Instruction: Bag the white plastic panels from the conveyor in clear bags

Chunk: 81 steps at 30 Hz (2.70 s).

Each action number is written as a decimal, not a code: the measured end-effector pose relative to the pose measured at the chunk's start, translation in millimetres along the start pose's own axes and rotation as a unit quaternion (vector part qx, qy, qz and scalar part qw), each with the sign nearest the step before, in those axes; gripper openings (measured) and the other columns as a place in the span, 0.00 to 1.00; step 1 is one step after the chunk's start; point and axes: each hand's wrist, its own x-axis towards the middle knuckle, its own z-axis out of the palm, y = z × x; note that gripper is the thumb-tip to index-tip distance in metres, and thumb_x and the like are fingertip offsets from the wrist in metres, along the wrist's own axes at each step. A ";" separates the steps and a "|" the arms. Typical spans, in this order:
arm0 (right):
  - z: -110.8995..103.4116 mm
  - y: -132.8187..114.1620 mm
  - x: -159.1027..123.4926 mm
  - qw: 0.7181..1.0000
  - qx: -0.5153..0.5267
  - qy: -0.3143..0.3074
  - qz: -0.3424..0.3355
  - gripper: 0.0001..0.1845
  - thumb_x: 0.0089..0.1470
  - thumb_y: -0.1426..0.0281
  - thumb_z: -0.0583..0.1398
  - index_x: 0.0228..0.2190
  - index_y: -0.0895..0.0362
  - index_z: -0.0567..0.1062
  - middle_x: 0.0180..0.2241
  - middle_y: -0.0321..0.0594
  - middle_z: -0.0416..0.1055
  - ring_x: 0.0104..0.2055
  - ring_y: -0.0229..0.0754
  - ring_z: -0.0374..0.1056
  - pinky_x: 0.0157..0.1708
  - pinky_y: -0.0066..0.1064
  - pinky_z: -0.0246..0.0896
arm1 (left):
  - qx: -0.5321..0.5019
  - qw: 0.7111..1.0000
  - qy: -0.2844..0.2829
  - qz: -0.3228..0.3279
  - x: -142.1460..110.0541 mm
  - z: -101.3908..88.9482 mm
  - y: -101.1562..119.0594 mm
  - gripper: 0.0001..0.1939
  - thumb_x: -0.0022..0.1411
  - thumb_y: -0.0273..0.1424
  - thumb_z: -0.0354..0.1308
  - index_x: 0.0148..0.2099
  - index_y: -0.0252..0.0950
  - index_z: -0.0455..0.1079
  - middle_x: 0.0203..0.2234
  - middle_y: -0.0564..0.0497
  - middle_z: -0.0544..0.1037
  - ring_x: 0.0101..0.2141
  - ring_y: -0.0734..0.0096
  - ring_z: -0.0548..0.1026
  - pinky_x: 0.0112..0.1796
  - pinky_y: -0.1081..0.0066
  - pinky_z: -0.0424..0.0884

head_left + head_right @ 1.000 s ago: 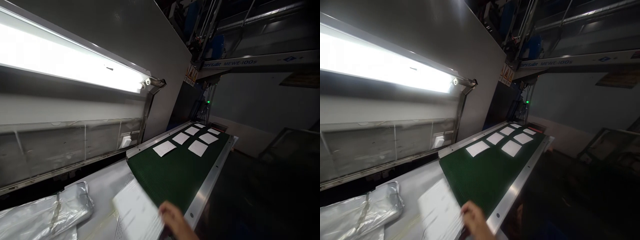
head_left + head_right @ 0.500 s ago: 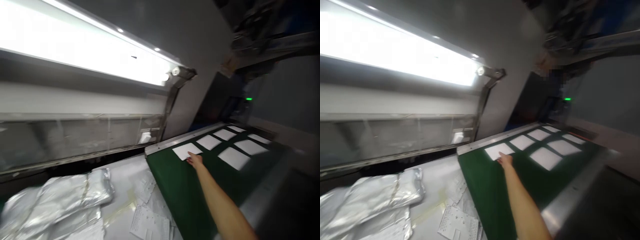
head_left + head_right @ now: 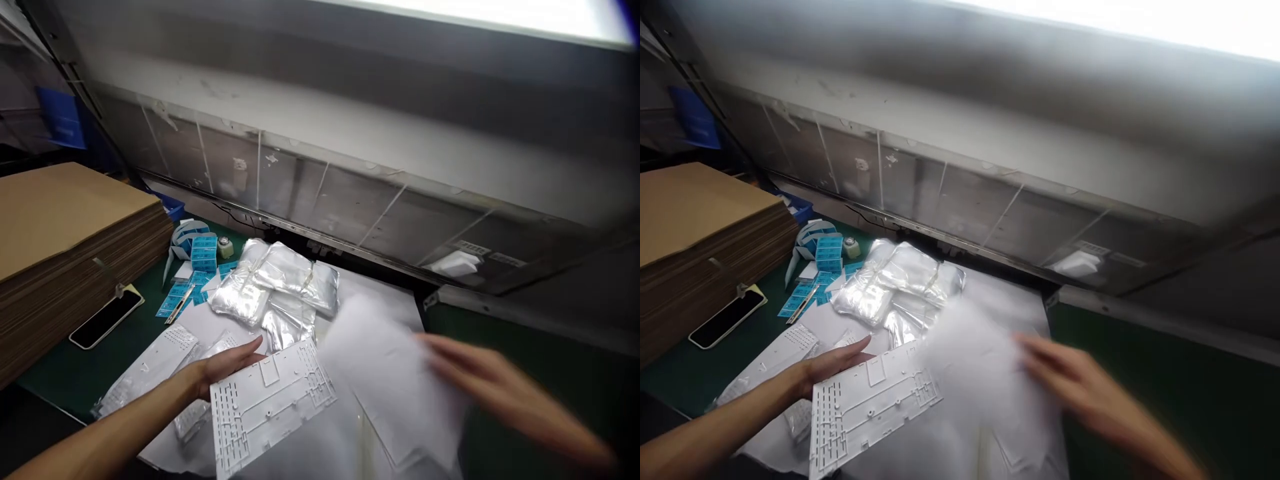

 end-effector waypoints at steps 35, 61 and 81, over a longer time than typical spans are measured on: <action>242.4 180.6 -217.3 0.954 -0.286 -0.067 -0.053 0.39 0.56 0.76 0.47 0.61 0.40 0.32 0.44 0.43 0.65 0.30 0.43 0.69 0.23 0.30 0.63 | 0.766 0.533 0.282 0.222 169.8 -84.0 -11.3 0.13 0.62 0.37 0.53 0.44 0.33 0.67 0.40 0.48 0.72 0.41 0.64 0.71 0.43 0.57 0.67; 224.8 194.8 -209.7 0.961 -0.250 -0.083 -0.087 0.39 0.55 0.74 0.49 0.62 0.46 0.34 0.35 0.39 0.68 0.28 0.43 0.68 0.27 0.31 0.63 | 0.905 0.334 0.172 0.199 175.8 -104.3 -2.5 0.10 0.64 0.35 0.51 0.38 0.33 0.68 0.34 0.51 0.72 0.35 0.69 0.71 0.37 0.64 0.69; 222.6 191.2 -211.9 0.962 -0.249 -0.081 -0.074 0.41 0.54 0.75 0.49 0.62 0.45 0.34 0.36 0.38 0.69 0.30 0.45 0.69 0.29 0.32 0.63 | 0.879 0.351 0.272 0.173 188.2 -98.5 6.3 0.20 0.62 0.40 0.48 0.53 0.35 0.60 0.39 0.43 0.69 0.39 0.60 0.69 0.35 0.65 0.64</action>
